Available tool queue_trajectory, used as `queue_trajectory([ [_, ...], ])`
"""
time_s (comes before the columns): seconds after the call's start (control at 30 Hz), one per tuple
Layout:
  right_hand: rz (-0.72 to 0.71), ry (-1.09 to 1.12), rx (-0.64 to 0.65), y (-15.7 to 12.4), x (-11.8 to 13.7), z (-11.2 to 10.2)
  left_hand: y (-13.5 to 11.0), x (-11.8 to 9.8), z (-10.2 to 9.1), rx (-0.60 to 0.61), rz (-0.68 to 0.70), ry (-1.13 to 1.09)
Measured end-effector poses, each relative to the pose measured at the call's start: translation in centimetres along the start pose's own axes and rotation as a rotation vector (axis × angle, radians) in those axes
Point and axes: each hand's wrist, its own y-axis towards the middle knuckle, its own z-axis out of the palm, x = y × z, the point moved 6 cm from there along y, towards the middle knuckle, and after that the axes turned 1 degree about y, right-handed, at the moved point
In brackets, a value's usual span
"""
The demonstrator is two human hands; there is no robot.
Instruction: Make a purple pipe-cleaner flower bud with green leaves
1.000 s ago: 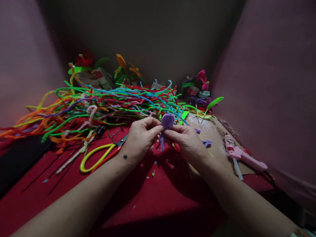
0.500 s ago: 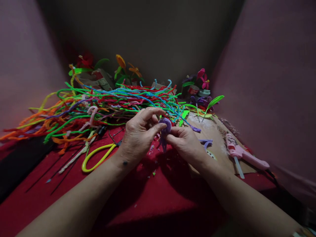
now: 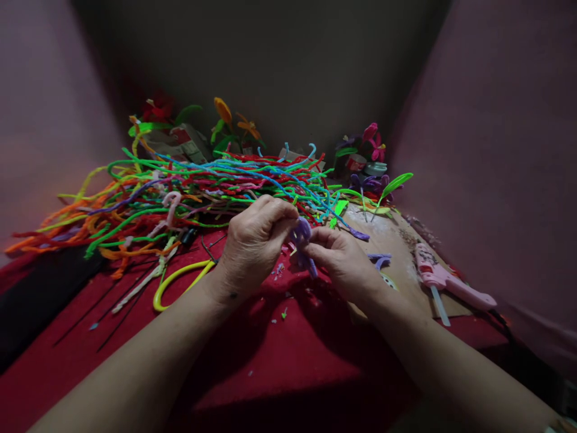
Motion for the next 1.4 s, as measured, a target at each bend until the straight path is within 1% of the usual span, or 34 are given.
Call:
queue_trajectory([
  [0.13,0.014,0.27,-0.065,0.0,-0.6,-0.1,-0.2,0.5,-0.1,-0.057,-0.057,-0.025],
  [0.2,-0.004,0.365,-0.048,-0.1,-0.5,0.1,-0.3,0.5,-0.2,-0.076,-0.066,-0.005],
  [0.3,-0.007,0.447,-0.013,-0.2,-0.4,0.5,-0.4,0.2,-0.2,-0.094,-0.043,0.045],
  [0.43,0.021,0.468,-0.026,-0.1,-0.7,0.4,-0.4,-0.2,-0.2,-0.095,-0.018,0.062],
  [0.63,0.015,0.463,-0.053,0.3,-0.7,-0.2,-0.5,-0.4,-0.2,-0.083,0.002,0.05],
  [0.83,-0.016,0.409,-0.085,0.3,-0.3,-0.6,-0.3,-0.4,-0.3,-0.053,-0.033,-0.003],
  [0.9,-0.067,0.367,-0.109,0.2,0.2,-0.8,-0.3,-0.4,-0.3,-0.027,-0.045,-0.046],
  [0.97,-0.16,0.273,-0.162,-0.1,0.8,-1.3,-0.2,-0.4,-0.4,-0.012,-0.064,-0.085],
  [1.07,-0.352,0.018,-0.299,-0.7,1.9,-2.2,0.0,-0.5,-0.6,-0.027,-0.122,-0.144],
  [1.2,-0.629,-0.305,-0.455,-1.9,3.2,-2.8,0.2,-0.1,-0.7,-0.054,-0.265,-0.312],
  [1.3,-0.788,-0.491,-0.506,-2.7,3.8,-2.6,0.3,0.1,-0.5,-0.035,-0.336,-0.372],
  [1.4,-0.865,-0.57,-0.508,-3.1,4.2,-2.4,0.3,0.2,-0.2,0.008,-0.356,-0.388],
])
